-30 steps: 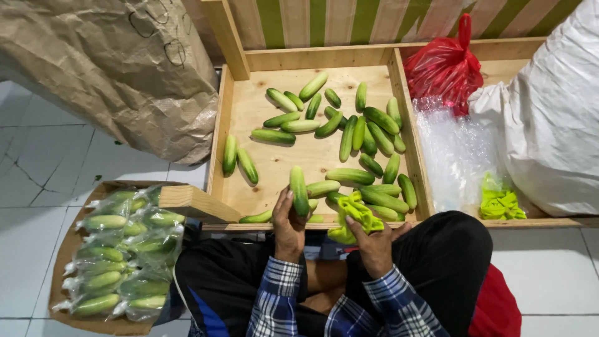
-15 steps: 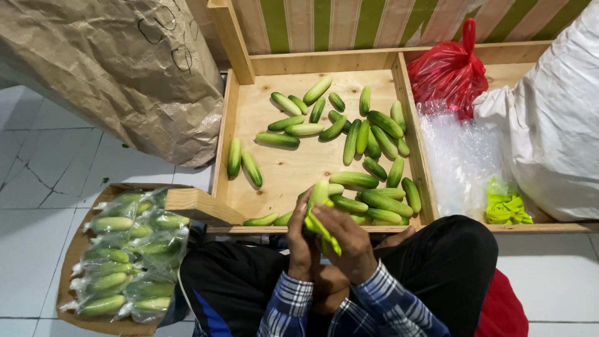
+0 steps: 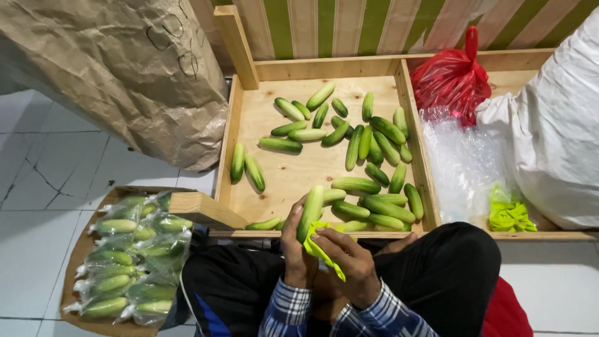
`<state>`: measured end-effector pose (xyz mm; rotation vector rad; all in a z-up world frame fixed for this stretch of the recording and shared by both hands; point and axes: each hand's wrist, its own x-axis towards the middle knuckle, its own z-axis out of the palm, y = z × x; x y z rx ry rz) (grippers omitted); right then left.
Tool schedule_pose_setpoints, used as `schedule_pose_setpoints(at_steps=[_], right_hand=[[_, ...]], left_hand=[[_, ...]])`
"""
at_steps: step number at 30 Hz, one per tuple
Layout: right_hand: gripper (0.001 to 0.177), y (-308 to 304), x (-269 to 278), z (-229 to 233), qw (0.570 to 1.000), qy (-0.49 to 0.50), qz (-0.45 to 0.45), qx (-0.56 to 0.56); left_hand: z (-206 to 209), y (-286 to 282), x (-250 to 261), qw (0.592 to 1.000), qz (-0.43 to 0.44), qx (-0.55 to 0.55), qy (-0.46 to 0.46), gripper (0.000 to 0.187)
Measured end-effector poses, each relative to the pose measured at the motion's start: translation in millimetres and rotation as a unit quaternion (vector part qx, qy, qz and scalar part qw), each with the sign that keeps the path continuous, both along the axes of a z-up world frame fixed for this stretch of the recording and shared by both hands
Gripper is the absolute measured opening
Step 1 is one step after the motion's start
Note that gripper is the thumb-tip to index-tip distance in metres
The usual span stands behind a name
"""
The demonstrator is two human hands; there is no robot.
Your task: Packaging individual cucumbers into small plastic bags and placing them into a cardboard box
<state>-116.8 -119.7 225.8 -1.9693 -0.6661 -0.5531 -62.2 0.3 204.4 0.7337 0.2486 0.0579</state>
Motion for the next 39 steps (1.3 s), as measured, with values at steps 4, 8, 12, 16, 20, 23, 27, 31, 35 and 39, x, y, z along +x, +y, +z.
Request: schedule_pose_setpoints(at_steps=[4,8,12,16,20,23,27,31,35,39], right_hand=[[0.037,-12,39,-3,0.998,-0.062,-0.027,-0.011],[0.029,-15,62,16,0.995,-0.034,-0.087,0.025],[0.039,-10,27,-8,0.999,-0.014,-0.048,-0.007],[0.028,4,4,13,0.999,0.014,-0.025,0.039],[0.028,-12,48,14,0.994,-0.034,-0.095,0.029],[0.035,-19,62,21,0.995,-0.001,-0.082,0.053],[0.028,-12,18,19,0.998,-0.012,-0.032,0.048],[0.026,-3,-11,23,0.999,-0.001,-0.006,0.033],[0.028,-21,24,21,0.996,-0.018,-0.087,0.032],[0.029,-30,55,33,0.992,0.017,-0.095,0.088]], left_hand=[[3,-10,-9,0.999,0.007,0.032,-0.021,0.04],[8,-20,-16,0.996,0.027,-0.016,0.087,0.043],[-10,-13,-12,0.991,0.049,0.12,0.045,0.044],[44,-13,-21,0.981,0.003,0.146,0.125,0.05],[42,-23,-25,0.997,-0.005,0.005,0.081,0.041],[59,-25,-25,0.992,0.001,0.003,0.126,0.045],[48,-20,-23,0.991,0.029,0.112,0.067,0.046],[49,-15,-25,0.977,-0.005,0.211,-0.004,0.043],[57,-32,-37,0.996,-0.014,0.041,0.075,0.045],[69,-41,-35,0.993,-0.011,-0.045,0.108,0.058]])
